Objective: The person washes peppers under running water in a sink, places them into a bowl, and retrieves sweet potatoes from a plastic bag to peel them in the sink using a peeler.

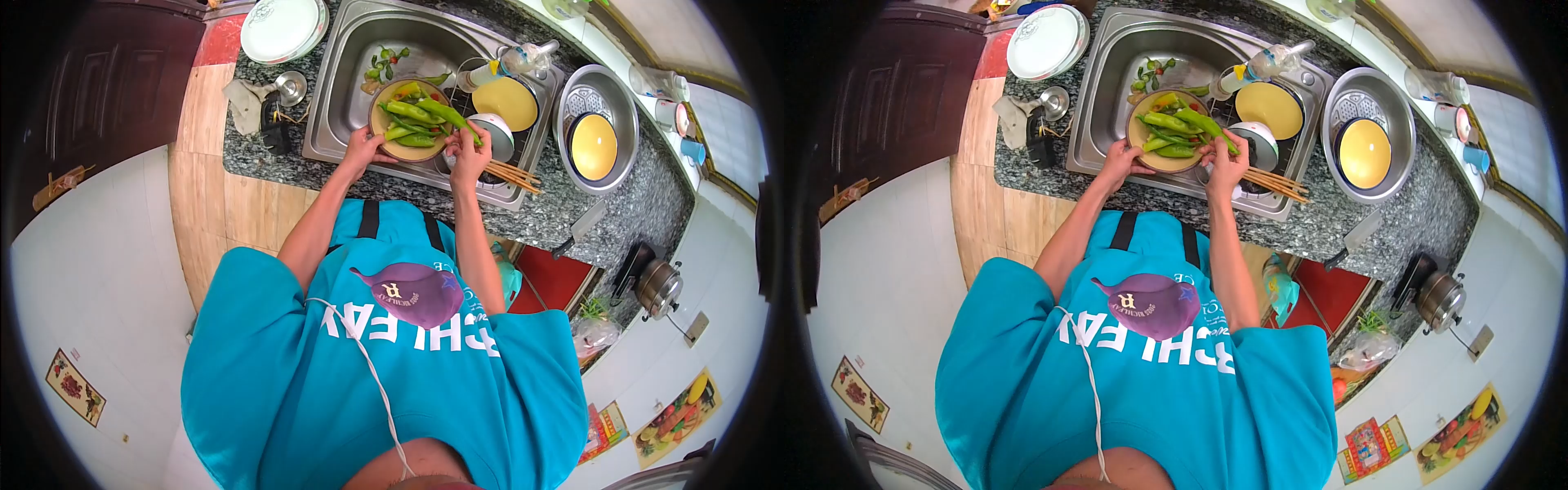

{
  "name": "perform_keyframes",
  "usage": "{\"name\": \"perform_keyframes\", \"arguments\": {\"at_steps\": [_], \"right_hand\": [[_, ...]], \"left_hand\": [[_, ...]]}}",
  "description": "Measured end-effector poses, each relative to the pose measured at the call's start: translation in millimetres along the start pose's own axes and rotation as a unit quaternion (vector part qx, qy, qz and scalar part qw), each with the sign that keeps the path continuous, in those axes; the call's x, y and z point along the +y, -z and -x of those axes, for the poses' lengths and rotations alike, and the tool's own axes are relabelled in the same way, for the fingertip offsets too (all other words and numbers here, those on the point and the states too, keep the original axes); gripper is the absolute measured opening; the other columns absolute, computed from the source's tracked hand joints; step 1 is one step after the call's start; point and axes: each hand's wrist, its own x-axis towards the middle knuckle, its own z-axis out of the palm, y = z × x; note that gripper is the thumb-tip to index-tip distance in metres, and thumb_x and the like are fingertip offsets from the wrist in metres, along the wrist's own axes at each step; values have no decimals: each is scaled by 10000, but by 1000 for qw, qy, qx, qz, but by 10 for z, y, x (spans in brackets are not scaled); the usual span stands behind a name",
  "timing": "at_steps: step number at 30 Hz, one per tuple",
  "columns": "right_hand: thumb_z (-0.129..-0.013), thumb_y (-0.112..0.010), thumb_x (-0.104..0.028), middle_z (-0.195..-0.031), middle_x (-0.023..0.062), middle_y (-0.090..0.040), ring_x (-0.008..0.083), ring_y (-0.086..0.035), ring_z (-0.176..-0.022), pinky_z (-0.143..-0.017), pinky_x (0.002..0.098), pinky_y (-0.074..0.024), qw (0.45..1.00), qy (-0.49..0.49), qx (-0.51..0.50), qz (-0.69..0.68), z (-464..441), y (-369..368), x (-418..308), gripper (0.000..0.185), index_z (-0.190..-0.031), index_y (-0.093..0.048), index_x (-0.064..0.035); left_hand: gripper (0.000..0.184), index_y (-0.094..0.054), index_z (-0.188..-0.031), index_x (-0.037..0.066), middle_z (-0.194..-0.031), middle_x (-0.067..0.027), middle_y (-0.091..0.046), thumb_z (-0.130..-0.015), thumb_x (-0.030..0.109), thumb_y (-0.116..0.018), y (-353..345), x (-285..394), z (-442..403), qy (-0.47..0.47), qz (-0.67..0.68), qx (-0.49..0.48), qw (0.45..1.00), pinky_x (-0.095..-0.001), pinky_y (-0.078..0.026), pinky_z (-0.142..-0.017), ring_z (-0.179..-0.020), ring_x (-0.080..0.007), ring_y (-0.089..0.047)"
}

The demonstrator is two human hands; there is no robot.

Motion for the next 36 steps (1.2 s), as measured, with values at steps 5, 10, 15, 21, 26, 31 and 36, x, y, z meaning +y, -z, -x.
{"name": "perform_keyframes", "arguments": {"at_steps": [5,10,15,21,26,31,36], "right_hand": [[-874,-632,-12,-907,85,-625,159,-631,-825,-672,225,-498,975,121,-126,141,151,120,69,168,-1024,-561,13],[-741,-744,-55,-965,137,-557,296,-578,-850,-744,347,-477,865,227,-230,384,362,41,-92,223,-910,-613,7],[-721,-785,-146,-947,129,-541,302,-527,-903,-765,401,-449,793,322,-198,479,421,-64,-185,285,-919,-625,-18],[-712,-788,-322,-1299,209,-455,411,-428,-1180,-975,476,-409,743,362,-194,529,135,-264,-65,624,-1225,-569,-41],[-732,-778,-428,-1403,275,-307,440,-345,-1250,-1037,491,-345,735,301,-212,570,93,-267,373,836,-1387,-430,-40],[-754,-768,-433,-1418,261,-301,432,-316,-1268,-1053,488,-323,762,286,-219,539,146,-367,452,822,-1388,-431,-32],[-900,-609,-199,-1334,251,-433,434,-409,-1196,-1010,459,-371,841,186,-178,477,-43,-365,475,342,-1155,-598,30]], "left_hand": [[372,-448,-1218,-99,-1071,-221,-620,-866,18,-481,9,-32,-33,-3,6,-3,1000,-395,-628,-719,-874,-307,-687],[369,-452,-1218,-90,-1070,-214,-622,-863,8,-481,19,-102,-68,-22,38,-21,999,-410,-626,-729,-886,-306,-685],[363,-459,-1215,-90,-1058,-211,-622,-865,0,-493,-1,-131,-61,-35,30,-19,999,-429,-627,-722,-865,-317,-687],[350,-469,-1200,-95,-1063,-200,-622,-865,3,-492,22,-133,32,-32,-3,-5,999,-423,-632,-702,-866,-307,-687],[462,-455,-1337,-29,-1035,-182,-644,-881,6,-517,39,-34,73,-108,-70,25,991,-377,-633,-598,-776,-279,-702],[476,-457,-1352,-19,-1000,-178,-659,-883,13,-525,17,101,232,-136,-93,54,985,-377,-630,-571,-754,-270,-702],[419,-477,-1282,-74,-1011,-198,-652,-877,19,-527,46,-3,186,-100,-46,57,992,-399,-635,-596,-773,-303,-700]]}}
